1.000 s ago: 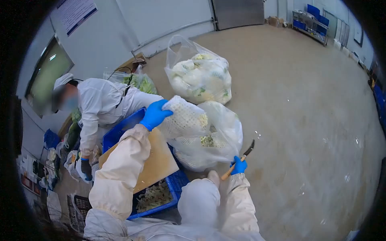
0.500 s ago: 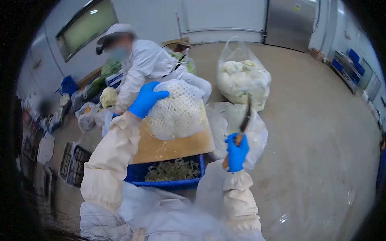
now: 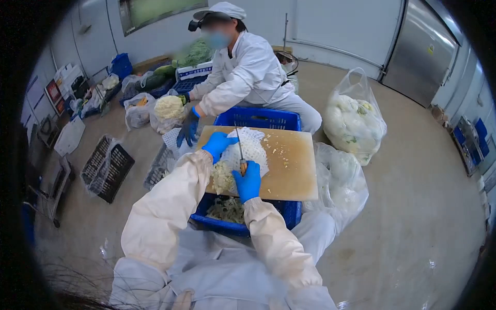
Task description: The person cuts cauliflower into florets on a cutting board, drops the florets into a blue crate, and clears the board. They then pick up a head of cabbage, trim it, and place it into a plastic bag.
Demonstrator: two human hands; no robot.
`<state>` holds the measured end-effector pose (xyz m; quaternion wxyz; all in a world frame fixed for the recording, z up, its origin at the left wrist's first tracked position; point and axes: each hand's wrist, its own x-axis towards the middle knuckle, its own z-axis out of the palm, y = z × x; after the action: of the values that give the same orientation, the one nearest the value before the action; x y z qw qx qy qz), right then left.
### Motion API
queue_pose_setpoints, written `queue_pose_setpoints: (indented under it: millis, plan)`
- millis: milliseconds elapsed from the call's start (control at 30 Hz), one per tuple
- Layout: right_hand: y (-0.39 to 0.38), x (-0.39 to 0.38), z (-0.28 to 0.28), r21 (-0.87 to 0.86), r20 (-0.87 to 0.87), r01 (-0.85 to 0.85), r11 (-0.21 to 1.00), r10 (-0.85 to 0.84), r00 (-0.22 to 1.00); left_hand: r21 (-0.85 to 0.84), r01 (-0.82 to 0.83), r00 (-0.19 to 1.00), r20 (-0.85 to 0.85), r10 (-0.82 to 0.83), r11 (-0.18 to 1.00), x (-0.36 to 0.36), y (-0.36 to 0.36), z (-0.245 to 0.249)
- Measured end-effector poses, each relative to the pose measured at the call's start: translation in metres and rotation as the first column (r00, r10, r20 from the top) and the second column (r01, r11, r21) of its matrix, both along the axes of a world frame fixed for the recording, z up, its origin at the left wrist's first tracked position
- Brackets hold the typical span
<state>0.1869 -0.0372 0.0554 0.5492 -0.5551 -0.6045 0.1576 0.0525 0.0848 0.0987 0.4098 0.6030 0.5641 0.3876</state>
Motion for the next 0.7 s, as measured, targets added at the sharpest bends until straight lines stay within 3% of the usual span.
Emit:
queue_pose_setpoints:
  millis: [33, 100, 133, 167, 200, 233, 267, 333, 400, 467, 533, 600, 633, 700]
  plan:
    - [0.008, 0.002, -0.010, -0.020, -0.011, -0.021, 1.000, 0.021, 1.000, -0.007, -0.008, 1.000, 0.011, 0.008, 1.000, -0.006, -0.010, 0.011]
    - [0.015, 0.013, -0.013, -0.104, -0.047, -0.071, 0.992, 0.067, 0.997, -0.302, 0.093, 0.980, 0.197, -0.033, 0.949, -0.020, -0.036, 0.049]
    - [0.019, 0.019, -0.011, -0.178, -0.097, -0.113, 0.978, 0.097, 0.991, -0.305, 0.085, 0.979, 0.204, -0.023, 0.949, -0.031, -0.038, 0.041]
    - [0.022, 0.024, -0.010, -0.182, -0.091, -0.120, 0.976, 0.104, 0.990, -0.002, -0.032, 0.981, 0.189, 0.032, 0.999, -0.043, -0.045, 0.031]
    - [0.021, 0.029, -0.005, -0.227, -0.260, -0.112, 0.967, 0.051, 0.964, 0.298, -0.143, 0.978, 0.188, 0.089, 0.944, -0.054, -0.052, 0.016]
    - [0.020, 0.033, 0.001, -0.273, -0.416, -0.110, 0.956, -0.014, 0.909, 0.365, -0.266, 0.964, 0.098, 0.247, 0.892, -0.063, -0.059, 0.004]
    - [0.019, 0.036, 0.005, -0.281, -0.409, -0.112, 0.953, -0.013, 0.912, 0.356, -0.272, 0.962, 0.103, 0.252, 0.894, -0.066, -0.069, -0.011]
    - [0.019, 0.042, 0.013, -0.258, -0.762, -0.316, 0.913, 0.009, 0.647, 0.381, -0.212, 0.960, -0.094, 0.266, 0.900, -0.063, -0.097, -0.024]
    - [0.025, 0.054, 0.010, -0.319, -0.774, -0.377, 0.870, -0.010, 0.633, 0.467, -0.148, 0.950, -0.179, 0.257, 0.872, -0.052, -0.120, -0.031]
    - [0.024, 0.061, 0.016, -0.311, -0.839, -0.463, 0.830, -0.011, 0.544, 0.546, -0.066, 0.932, -0.266, 0.248, 0.835, -0.038, -0.131, -0.030]
    - [0.013, 0.061, 0.027, -0.314, -0.813, -0.465, 0.828, 0.018, 0.581, 0.482, -0.078, 0.961, -0.197, 0.195, 0.873, -0.031, -0.135, -0.030]
    - [0.002, 0.060, 0.039, -0.425, -0.422, -0.351, 0.835, 0.160, 0.892, 0.446, -0.110, 0.977, -0.118, 0.180, 0.888, -0.030, -0.130, -0.035]
    - [0.003, 0.061, 0.037, -0.378, -0.271, -0.269, 0.886, 0.172, 0.947, 0.411, -0.137, 0.985, -0.042, 0.169, 0.901, -0.030, -0.126, -0.038]
    - [0.013, 0.063, 0.031, -0.343, -0.292, -0.215, 0.915, 0.114, 0.950, 0.406, -0.127, 0.987, -0.037, 0.155, 0.905, -0.031, -0.116, -0.043]
